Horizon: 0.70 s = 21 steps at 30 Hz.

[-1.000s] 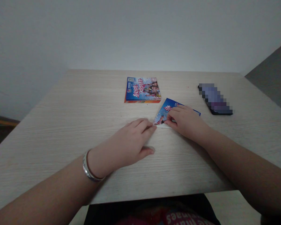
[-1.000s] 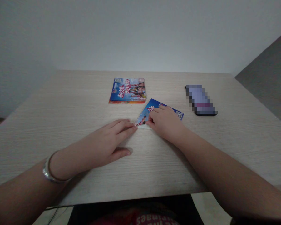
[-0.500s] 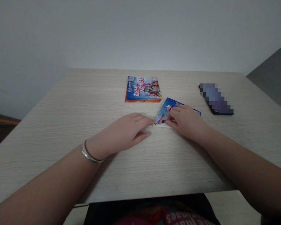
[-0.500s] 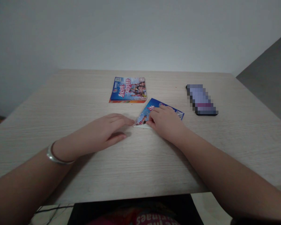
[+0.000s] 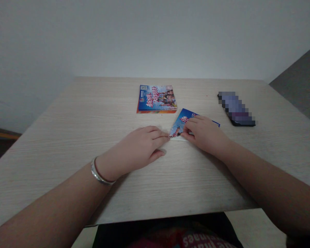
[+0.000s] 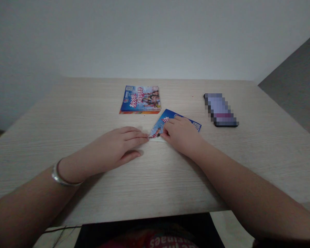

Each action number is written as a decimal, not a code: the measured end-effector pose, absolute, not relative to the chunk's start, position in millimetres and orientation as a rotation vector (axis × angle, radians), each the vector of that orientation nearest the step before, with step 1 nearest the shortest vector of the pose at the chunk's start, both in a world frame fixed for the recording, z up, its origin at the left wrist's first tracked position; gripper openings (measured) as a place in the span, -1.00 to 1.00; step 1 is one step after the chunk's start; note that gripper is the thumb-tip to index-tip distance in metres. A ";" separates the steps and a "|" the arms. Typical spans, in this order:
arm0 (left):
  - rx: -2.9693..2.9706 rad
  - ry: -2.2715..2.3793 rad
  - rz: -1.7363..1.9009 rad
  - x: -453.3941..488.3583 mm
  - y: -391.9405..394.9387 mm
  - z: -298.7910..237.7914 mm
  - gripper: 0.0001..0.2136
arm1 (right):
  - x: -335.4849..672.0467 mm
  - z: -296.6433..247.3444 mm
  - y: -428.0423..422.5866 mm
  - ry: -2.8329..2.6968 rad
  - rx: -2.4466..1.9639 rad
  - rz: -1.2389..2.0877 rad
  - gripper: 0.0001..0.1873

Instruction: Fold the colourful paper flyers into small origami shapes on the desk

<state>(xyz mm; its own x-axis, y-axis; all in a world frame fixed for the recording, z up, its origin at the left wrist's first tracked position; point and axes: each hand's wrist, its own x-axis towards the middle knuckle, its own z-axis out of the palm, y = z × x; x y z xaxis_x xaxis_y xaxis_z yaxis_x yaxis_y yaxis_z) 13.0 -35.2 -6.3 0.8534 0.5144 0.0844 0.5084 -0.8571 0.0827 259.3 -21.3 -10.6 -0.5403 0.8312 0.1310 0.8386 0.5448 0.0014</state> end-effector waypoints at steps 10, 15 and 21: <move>3.023 0.871 0.137 20.2 -40.9 -2.6 -0.68 | 258.3 -4.1 -21.6 -2.644 -1.466 -0.076 -0.82; 3.040 0.849 0.202 23.6 -42.7 -4.9 -0.63 | 258.3 -1.2 -21.8 -2.649 -1.464 -0.063 -0.82; 3.036 0.827 0.187 23.7 -42.1 1.0 -0.67 | 259.5 -4.6 -16.8 -2.633 -1.356 -0.078 -0.81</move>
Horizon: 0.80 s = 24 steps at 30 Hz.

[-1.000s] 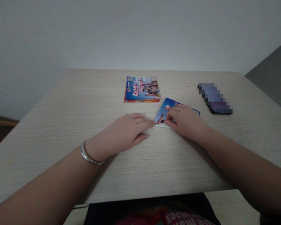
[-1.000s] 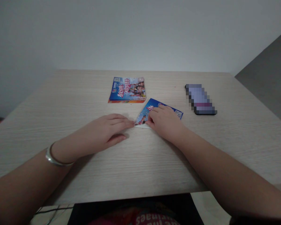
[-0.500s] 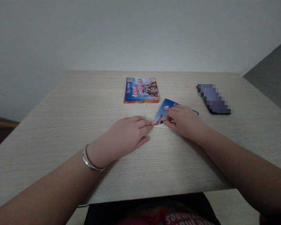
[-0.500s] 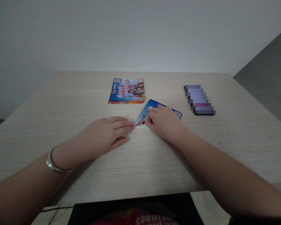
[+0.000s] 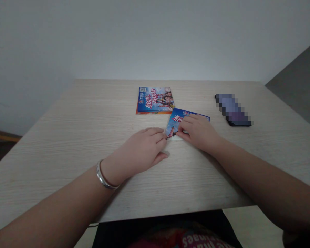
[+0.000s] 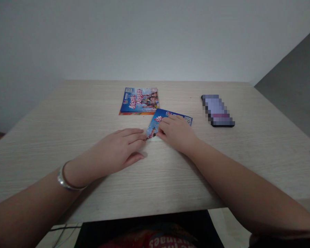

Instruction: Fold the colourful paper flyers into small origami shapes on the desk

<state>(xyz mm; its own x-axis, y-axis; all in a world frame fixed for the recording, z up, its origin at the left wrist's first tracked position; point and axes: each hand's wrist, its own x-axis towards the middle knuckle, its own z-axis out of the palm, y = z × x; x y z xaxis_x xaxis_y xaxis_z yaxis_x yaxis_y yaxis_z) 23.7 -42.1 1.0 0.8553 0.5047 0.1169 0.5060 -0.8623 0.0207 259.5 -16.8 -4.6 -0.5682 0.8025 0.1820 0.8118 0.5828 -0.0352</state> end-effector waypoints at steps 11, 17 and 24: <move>-3.088 -0.803 -0.209 26.4 -44.9 2.3 -0.61 | 290.1 -18.8 -9.6 -2.138 -1.614 0.168 -0.51; -3.083 -0.811 -0.198 28.0 -46.5 4.3 -0.72 | 291.0 -16.9 -4.8 -2.173 -1.585 0.168 -0.67; -3.068 -0.805 -0.172 26.6 -46.9 2.0 -0.70 | 288.7 -19.7 1.1 -2.167 -1.562 0.226 -0.70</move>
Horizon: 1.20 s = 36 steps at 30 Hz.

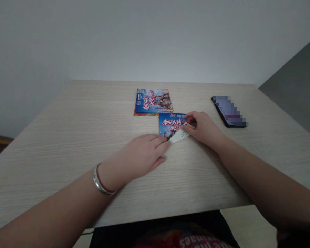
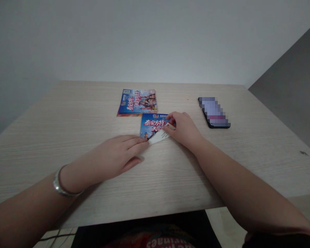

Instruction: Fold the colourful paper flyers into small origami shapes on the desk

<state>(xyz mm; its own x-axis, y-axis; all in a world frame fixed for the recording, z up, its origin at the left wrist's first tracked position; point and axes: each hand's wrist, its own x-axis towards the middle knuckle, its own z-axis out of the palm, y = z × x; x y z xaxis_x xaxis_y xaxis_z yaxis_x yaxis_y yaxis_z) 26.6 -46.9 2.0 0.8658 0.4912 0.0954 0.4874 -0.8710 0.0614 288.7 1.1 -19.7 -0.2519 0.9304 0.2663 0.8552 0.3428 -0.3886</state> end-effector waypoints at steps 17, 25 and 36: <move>3.039 0.774 0.145 23.0 -52.3 -7.9 -0.38 | 275.3 -25.5 6.3 -2.044 -1.556 0.299 -0.51; 2.971 0.783 0.192 22.0 -49.0 -10.1 -0.45 | 315.4 -17.3 6.9 -2.120 -1.276 0.977 -0.76; 2.984 0.793 0.173 22.0 -49.5 -12.0 -0.47 | 292.2 -19.2 9.0 -2.121 -1.590 0.490 -0.72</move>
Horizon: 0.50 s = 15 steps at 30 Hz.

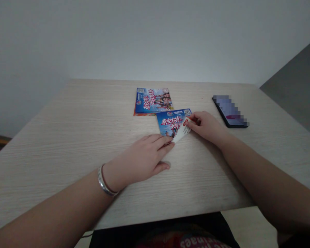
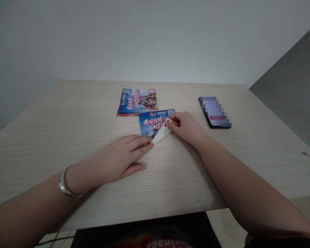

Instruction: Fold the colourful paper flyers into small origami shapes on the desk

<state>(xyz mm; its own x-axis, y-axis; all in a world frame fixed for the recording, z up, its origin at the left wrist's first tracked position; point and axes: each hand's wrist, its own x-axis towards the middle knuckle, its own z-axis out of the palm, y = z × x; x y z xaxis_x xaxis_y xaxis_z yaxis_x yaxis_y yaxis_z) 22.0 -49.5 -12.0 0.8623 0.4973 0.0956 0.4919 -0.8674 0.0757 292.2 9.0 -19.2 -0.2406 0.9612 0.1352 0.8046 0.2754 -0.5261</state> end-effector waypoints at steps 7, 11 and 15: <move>2.990 0.776 0.182 21.2 -49.9 -13.9 -0.44 | 288.5 -26.0 9.2 -2.148 -1.608 0.272 -0.76; 2.984 0.753 0.206 22.4 -50.1 -12.7 -0.47 | 287.2 -26.7 8.6 -2.181 -1.603 0.181 -0.89; 2.958 0.749 0.230 23.4 -49.7 -11.2 -0.47 | 286.1 -26.9 9.9 -2.191 -1.586 0.186 -0.90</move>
<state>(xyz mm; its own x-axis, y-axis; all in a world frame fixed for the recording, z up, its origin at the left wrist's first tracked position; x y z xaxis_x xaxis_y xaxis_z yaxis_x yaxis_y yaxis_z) 23.4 -49.7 -11.2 0.8690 0.4788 0.1252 0.4665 -0.8770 0.1154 286.1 9.9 -26.9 -0.2555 0.9310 0.2605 0.8739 0.3377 -0.3497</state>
